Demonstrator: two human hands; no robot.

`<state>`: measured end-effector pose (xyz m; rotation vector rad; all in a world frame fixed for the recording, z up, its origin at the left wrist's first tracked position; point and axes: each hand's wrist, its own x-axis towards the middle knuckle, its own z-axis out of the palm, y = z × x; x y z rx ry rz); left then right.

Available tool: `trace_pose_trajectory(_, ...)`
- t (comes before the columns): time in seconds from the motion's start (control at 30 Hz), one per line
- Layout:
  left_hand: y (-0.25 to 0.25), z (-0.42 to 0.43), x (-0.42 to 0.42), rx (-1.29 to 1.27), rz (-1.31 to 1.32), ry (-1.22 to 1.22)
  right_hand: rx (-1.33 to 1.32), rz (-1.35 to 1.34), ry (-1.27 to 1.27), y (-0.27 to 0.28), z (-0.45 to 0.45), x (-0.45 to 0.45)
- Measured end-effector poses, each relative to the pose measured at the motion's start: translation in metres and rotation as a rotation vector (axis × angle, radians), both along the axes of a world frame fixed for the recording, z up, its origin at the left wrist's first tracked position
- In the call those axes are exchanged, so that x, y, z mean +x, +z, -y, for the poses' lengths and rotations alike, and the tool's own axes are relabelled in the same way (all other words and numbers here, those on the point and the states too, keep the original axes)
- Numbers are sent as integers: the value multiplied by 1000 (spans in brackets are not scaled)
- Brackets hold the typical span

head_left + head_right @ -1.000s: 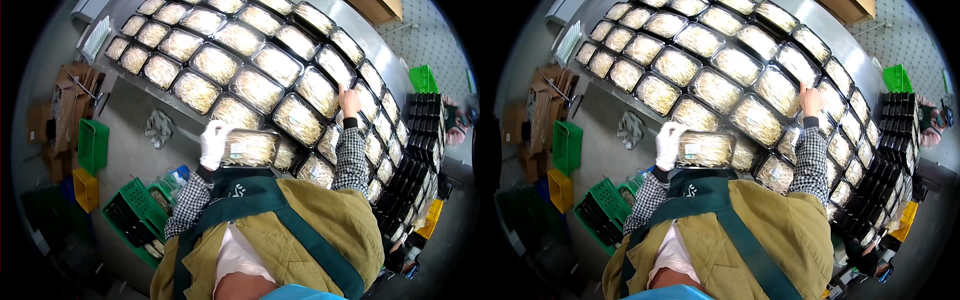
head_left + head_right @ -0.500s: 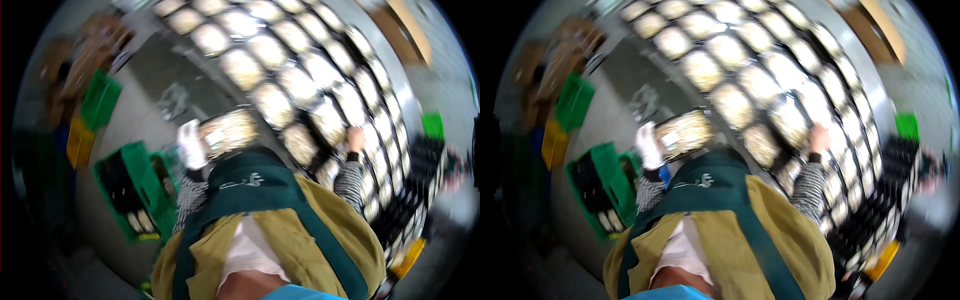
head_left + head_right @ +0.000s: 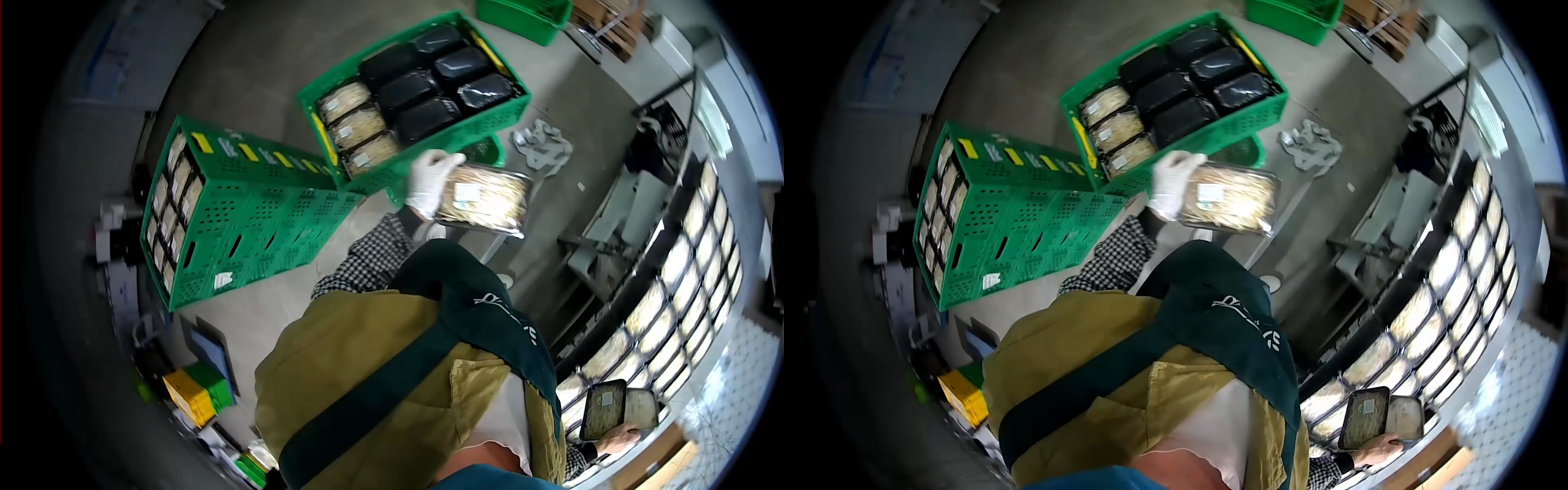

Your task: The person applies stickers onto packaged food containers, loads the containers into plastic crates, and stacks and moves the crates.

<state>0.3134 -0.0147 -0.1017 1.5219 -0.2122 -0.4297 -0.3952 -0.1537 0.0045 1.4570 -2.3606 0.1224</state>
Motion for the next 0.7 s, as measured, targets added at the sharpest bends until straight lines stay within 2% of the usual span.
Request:
trace_pose_trajectory(0.07,14,-49,42,26,-15,128,13,-33,297,33,21,98)
trace_pose_trajectory(0.13,19,-99,81,-4,35,191,81,135,649,18,64,146)
trace_pose_trajectory(0.2,18,-145,110,205,63,340,218,362,972,52,61,310)
trace_pose_trajectory(0.23,19,-168,120,203,35,385,311,290,1069,26,89,339)
trace_pose_trajectory(0.27,22,-189,127,265,51,434,422,520,1154,46,69,428)
trace_pose_trajectory(0.3,27,-207,131,242,32,473,385,559,1517,35,70,490)
trace_pose_trajectory(0.33,32,-222,131,221,13,513,491,356,1631,22,76,540)
trace_pose_trajectory(0.37,30,-239,132,268,36,542,571,388,1811,17,65,601)
trace_pose_trajectory(0.4,27,-253,131,315,60,571,545,245,2067,17,49,664)
trace_pose_trajectory(0.47,26,-273,122,262,8,631,466,182,2476,6,13,777)
trace_pose_trajectory(0.53,38,-286,108,351,4,666,471,150,2906,-6,-25,866)
trace_pose_trajectory(0.57,44,-289,101,384,-25,701,366,108,3099,-12,-39,899)
trace_pose_trajectory(0.6,48,-293,94,422,-57,731,281,20,3218,-28,-43,927)
trace_pose_trajectory(0.67,45,-299,79,306,-112,795,252,-73,3262,-59,-42,974)
trace_pose_trajectory(0.7,40,-298,71,270,-124,823,188,-39,3175,-84,-37,990)
